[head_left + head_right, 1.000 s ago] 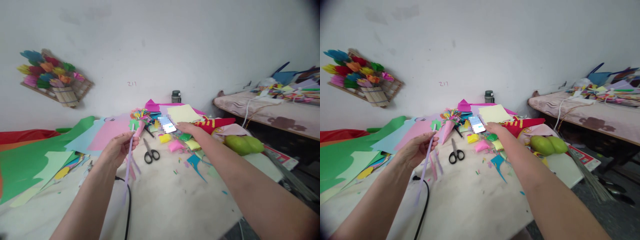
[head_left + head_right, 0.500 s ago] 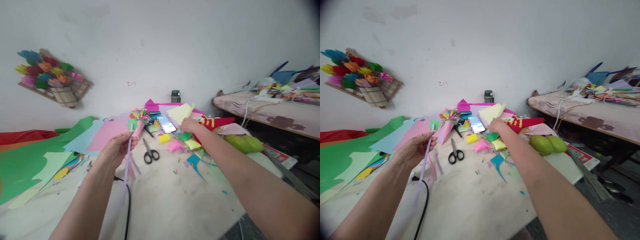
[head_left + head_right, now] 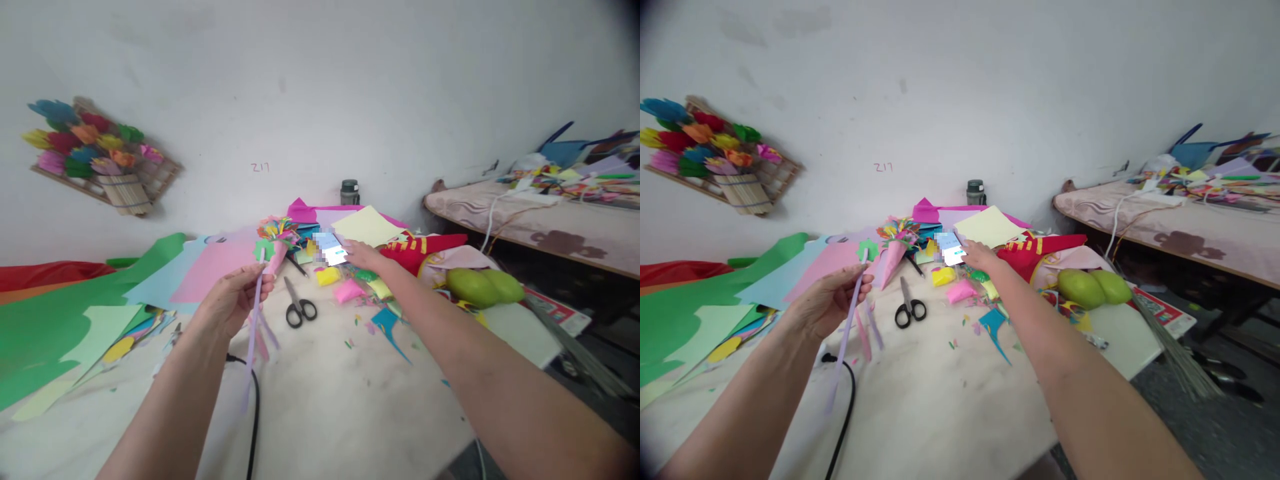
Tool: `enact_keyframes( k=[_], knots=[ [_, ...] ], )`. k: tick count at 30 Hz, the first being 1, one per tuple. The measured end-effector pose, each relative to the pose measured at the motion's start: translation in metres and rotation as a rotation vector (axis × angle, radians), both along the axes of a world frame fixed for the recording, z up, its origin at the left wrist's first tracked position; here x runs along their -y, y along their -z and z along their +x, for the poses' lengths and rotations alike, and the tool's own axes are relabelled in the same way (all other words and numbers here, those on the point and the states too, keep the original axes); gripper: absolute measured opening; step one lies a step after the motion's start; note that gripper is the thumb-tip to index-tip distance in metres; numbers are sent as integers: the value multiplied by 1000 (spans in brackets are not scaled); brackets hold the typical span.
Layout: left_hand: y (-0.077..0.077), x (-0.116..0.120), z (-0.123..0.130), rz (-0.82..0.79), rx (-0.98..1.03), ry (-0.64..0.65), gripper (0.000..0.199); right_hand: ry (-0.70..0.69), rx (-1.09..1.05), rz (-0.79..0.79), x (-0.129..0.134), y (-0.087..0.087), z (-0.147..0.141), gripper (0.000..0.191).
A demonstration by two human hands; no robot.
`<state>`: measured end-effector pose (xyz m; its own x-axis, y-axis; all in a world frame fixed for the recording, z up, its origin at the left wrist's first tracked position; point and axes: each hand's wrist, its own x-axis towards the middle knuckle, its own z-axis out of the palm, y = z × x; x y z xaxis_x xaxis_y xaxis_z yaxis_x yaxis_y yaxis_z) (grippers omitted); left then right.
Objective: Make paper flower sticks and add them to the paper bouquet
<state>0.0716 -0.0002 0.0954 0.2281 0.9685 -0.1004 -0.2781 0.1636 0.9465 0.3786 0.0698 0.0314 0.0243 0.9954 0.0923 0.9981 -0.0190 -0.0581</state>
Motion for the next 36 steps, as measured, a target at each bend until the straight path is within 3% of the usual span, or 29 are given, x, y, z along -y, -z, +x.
enact_keyframes(
  k=[3,18,24,30,36],
  knots=[
    [-1,1,0,-1,0,1,8,-33,2,7,-1,7,-3,47],
    [-1,1,1,10,11,16,8,-57,-10,-23,0,7,-5,48],
    [0,1,2,8,6,10,8,-14,9,111,2,-5,-10,47],
    [-1,1,1,17,5,20,7,253,-171,298,5,-24,-26,33],
    [0,4,1,14,-58,25,10,506,-503,466,2,-18,-42,30]
  ],
)
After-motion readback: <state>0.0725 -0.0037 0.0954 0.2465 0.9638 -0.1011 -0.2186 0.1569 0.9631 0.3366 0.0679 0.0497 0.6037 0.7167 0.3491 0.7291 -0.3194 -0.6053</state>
